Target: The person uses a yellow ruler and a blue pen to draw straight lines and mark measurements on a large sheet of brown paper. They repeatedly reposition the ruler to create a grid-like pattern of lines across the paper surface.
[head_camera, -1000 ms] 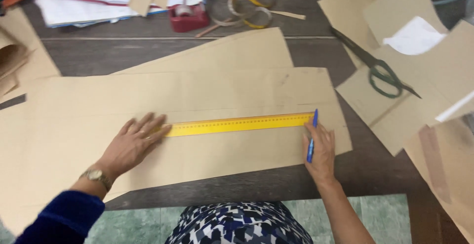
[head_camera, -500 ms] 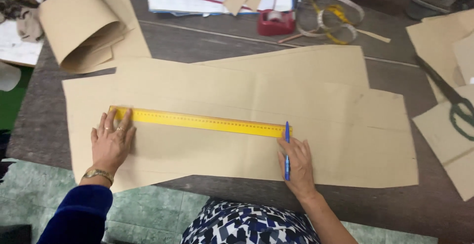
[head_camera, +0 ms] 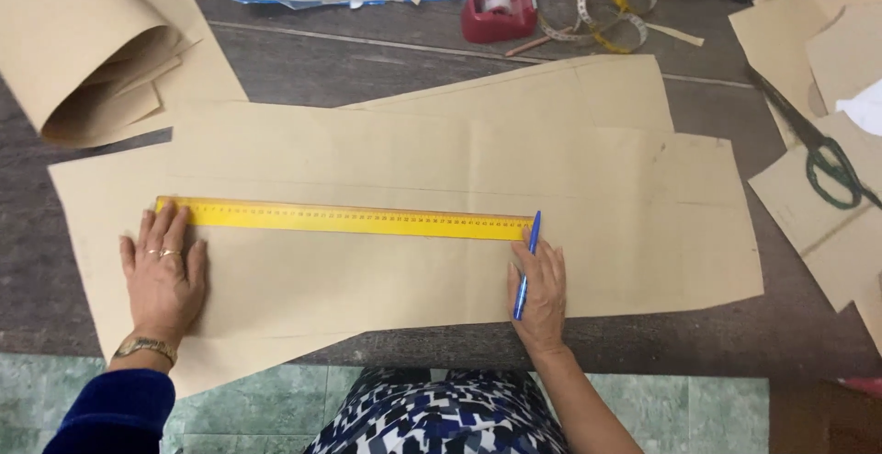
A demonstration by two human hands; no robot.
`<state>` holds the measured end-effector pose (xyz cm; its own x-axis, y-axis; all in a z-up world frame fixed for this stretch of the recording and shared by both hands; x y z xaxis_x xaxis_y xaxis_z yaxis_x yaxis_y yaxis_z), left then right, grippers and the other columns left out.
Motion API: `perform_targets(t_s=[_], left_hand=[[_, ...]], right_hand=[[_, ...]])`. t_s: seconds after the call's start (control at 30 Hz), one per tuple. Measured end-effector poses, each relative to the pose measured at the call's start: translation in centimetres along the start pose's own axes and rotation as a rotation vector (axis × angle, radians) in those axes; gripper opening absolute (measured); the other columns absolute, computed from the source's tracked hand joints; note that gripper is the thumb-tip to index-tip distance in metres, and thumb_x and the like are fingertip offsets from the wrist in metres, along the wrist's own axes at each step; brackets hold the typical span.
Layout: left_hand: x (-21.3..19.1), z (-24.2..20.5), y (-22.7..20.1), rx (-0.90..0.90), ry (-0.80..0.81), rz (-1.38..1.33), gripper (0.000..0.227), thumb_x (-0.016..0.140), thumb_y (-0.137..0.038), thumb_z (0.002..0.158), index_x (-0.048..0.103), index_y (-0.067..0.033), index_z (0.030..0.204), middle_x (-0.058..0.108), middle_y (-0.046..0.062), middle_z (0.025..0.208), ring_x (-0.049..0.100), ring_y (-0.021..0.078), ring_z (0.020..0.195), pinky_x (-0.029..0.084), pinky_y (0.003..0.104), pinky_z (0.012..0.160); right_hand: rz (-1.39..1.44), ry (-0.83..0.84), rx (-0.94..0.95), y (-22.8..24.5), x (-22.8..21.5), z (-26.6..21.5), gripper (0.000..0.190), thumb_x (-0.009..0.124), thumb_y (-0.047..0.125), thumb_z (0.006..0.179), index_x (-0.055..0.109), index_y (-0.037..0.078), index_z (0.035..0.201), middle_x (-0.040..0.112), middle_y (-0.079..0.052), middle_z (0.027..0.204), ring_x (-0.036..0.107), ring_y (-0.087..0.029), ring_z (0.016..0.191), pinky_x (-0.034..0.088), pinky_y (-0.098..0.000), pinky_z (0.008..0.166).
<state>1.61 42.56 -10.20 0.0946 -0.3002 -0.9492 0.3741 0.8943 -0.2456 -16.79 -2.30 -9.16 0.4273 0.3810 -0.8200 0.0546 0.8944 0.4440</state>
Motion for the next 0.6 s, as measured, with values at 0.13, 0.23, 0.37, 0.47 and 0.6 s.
perform_targets(t_s=[0.13,0.23,0.37,0.47,0.6], left_hand=[[0.3,-0.2,0.2,0.128,-0.160,0.110,0.049,0.056,-0.016,0.096,0.058,0.0026,0.141,0.051,0.028,0.147,0.048,0.0437,0.134,0.033,0.062,0.105],[0.3,-0.4,0.4,0.162,-0.182,0.128,0.045,0.059,-0.010,0.096,0.061,0.0040,0.139,0.056,0.030,0.145,0.052,0.0483,0.132,0.036,0.062,0.105],[0.9,-0.6,0.9,0.187,-0.225,0.176,0.047,0.060,-0.011,0.097,0.066,0.0061,0.140,0.062,0.032,0.144,0.058,0.0477,0.132,0.040,0.058,0.107],[1.2,-0.7,0.7,0.198,-0.220,0.164,0.046,0.062,-0.007,0.097,0.068,0.0100,0.139,0.063,0.033,0.143,0.059,0.0452,0.134,0.045,0.055,0.108],[4.0,-1.9,1.4,-0.005,-0.121,-0.445,0.047,0.038,0.010,0.102,0.037,0.0203,0.148,0.034,0.042,0.151,0.037,0.0502,0.134,0.025,0.050,0.117]], right_hand=[[0.007,0.010,0.002,-0.5,0.1,-0.1,0.031,0.052,0.007,0.093,0.055,0.005,0.124,0.055,-0.022,0.132,0.051,-0.038,0.122,0.029,-0.0540,0.113],[0.035,-0.016,0.009,-0.5,0.3,0.1,0.027,0.054,0.006,0.092,0.057,0.007,0.120,0.055,-0.019,0.135,0.052,-0.034,0.125,0.029,-0.0531,0.113],[0.029,-0.013,0.011,-0.6,0.0,0.2,0.029,0.053,0.011,0.093,0.056,0.006,0.121,0.057,-0.021,0.128,0.050,-0.038,0.122,0.028,-0.0535,0.113],[0.027,-0.015,0.013,-0.1,-0.4,0.5,0.026,0.054,0.009,0.092,0.057,0.005,0.117,0.057,-0.022,0.127,0.051,-0.039,0.120,0.030,-0.0558,0.112],[0.023,-0.012,0.033,0.2,-0.8,0.9,0.023,0.053,0.009,0.092,0.057,0.006,0.115,0.056,-0.020,0.131,0.052,-0.038,0.120,0.030,-0.0563,0.111]])
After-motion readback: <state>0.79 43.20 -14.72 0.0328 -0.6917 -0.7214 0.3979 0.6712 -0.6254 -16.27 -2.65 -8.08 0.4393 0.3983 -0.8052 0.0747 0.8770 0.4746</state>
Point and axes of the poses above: each hand's wrist, its own z-axis towards the middle knuckle, its own x-axis out of the palm, y = z × x, the point moved 3 cm from there along z, towards the middle knuckle
